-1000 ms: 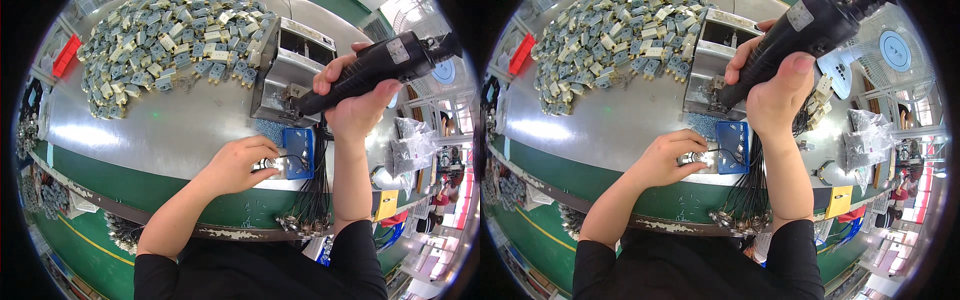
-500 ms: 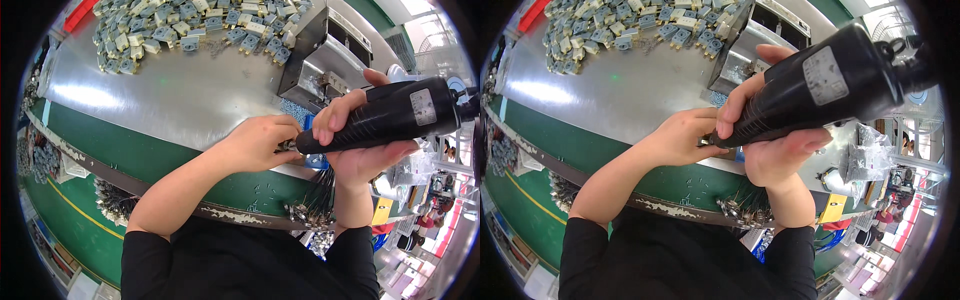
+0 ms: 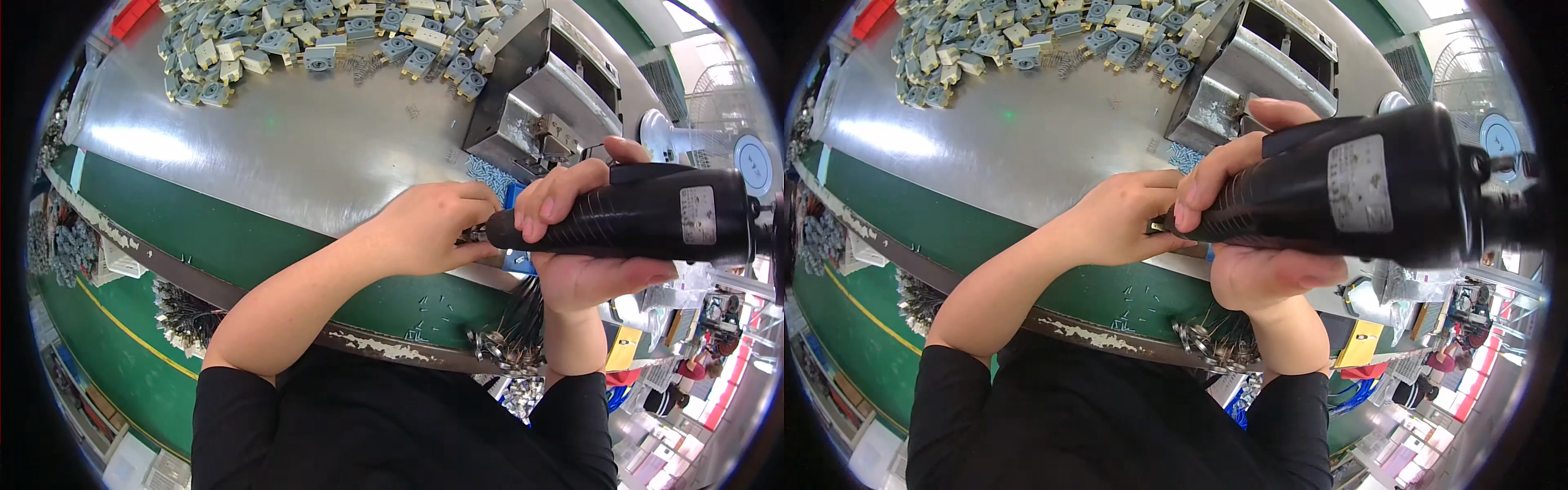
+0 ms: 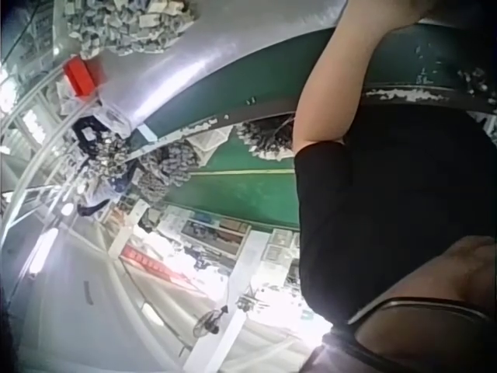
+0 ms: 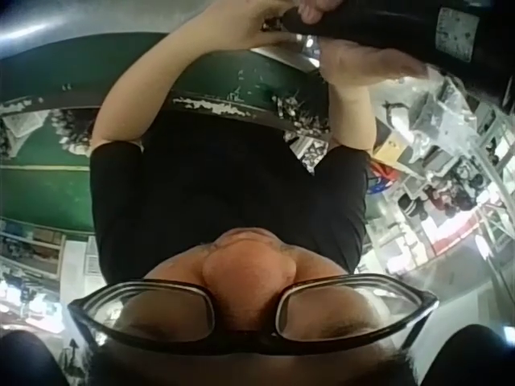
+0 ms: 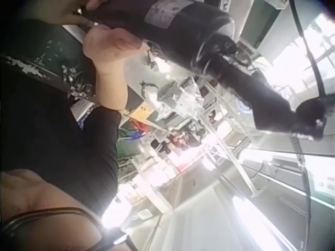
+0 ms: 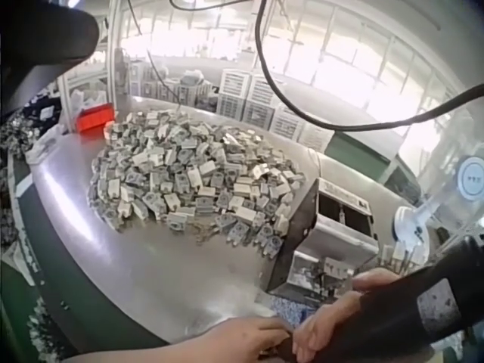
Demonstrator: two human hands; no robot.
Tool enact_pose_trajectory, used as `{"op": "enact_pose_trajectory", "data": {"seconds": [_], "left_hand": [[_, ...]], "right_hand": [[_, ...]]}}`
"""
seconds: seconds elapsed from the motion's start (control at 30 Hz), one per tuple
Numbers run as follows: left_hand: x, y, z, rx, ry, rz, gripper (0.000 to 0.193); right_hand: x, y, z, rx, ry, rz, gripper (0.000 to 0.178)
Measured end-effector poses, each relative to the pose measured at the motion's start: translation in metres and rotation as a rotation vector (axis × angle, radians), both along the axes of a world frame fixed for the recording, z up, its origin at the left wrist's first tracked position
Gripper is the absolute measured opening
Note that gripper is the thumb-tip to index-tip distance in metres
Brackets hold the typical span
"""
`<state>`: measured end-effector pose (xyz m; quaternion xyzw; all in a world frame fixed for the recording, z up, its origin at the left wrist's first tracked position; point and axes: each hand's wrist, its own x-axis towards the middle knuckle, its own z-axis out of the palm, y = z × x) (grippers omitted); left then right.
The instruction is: Assembling wires and connectors to small electronic components using an electric screwdriver.
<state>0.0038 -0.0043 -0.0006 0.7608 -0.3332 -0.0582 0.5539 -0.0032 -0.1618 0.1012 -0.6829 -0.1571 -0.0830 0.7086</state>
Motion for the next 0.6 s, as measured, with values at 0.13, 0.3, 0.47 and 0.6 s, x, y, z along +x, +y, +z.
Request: {"op": "enact_pose_trajectory", "data": {"seconds": [0.13,0.3,0.47,0.6], "left_hand": [[0.001,0.0,-0.002,-0.003,0.001,-0.005,0.03],[0.001,-0.001,-0.003,-0.027,-0.038,0.02,0.028],[0.003,0.0,-0.007,-0.031,-0.06,-0.002,0.024],[0.003,0.0,-0.007,-0.038,-0.061,0.0,0.023]], "right_hand": [[0.002,-0.002,-0.006,0.056,0.017,0.052,0.112],[0.011,-0.007,-0.02,0.231,-0.155,0.323,0.104],[0.006,0.0,-0.013,0.145,-0.153,0.269,0.067],[0.007,0.0,-0.013,0.138,-0.169,0.281,0.061]]}}
